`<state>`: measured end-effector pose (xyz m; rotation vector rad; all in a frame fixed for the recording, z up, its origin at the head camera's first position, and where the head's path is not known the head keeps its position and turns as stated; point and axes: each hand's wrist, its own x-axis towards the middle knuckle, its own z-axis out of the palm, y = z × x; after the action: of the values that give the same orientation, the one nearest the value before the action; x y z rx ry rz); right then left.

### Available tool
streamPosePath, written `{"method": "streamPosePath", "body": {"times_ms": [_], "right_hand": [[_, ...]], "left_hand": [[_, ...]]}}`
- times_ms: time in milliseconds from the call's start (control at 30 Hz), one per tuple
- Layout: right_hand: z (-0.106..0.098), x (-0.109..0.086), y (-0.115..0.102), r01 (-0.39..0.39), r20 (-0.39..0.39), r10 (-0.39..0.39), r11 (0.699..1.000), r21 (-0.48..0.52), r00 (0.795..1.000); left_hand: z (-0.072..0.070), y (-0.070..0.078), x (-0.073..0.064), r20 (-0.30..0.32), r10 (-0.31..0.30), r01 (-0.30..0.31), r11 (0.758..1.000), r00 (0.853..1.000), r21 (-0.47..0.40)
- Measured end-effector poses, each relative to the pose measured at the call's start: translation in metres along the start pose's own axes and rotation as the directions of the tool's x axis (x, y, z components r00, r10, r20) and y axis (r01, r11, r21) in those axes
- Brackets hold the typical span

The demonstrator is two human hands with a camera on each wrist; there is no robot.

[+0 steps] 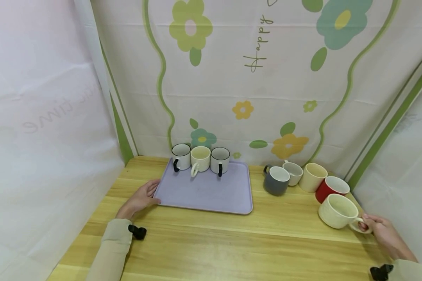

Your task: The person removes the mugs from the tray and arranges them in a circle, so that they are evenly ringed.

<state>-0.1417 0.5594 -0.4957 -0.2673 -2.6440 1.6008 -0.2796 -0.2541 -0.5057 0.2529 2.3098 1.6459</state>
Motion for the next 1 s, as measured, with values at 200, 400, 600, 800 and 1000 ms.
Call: {"method": "streamPosePath", "body": {"times_ms": [200,400,600,800,1000], "right_hand": [[-0.01,0.003,-0.01,-0.068,0.048,0.089,0.942,-0.328,0.995],[-0.016,0.002,-0.027,-0.034,-0.06,0.005,0.867,-0.498,0.998],[-0.003,0.003,-0.073,0.033,-0.057,-0.075,0.845,-0.534,0.996],[0.04,0.016,-0.125,0.225,0.028,-0.242,0.847,-0.482,0.97],[0.108,0.034,-0.173,0.409,0.131,-0.395,0.794,-0.451,0.91]], "left_hand": [[-0.001,0.0,0.001,0.001,0.004,-0.004,1.0,1.0,0.008],[-0.001,0.0,0.0,0.008,0.012,-0.012,1.0,1.0,-0.004],[-0.002,-0.002,0.0,0.013,0.018,-0.018,1.0,1.0,0.012],[-0.002,-0.002,0.001,0.005,0.004,-0.004,1.0,1.0,0.02],[-0.001,-0.003,0.001,0.001,-0.005,0.005,1.0,1.0,0.023]]}}
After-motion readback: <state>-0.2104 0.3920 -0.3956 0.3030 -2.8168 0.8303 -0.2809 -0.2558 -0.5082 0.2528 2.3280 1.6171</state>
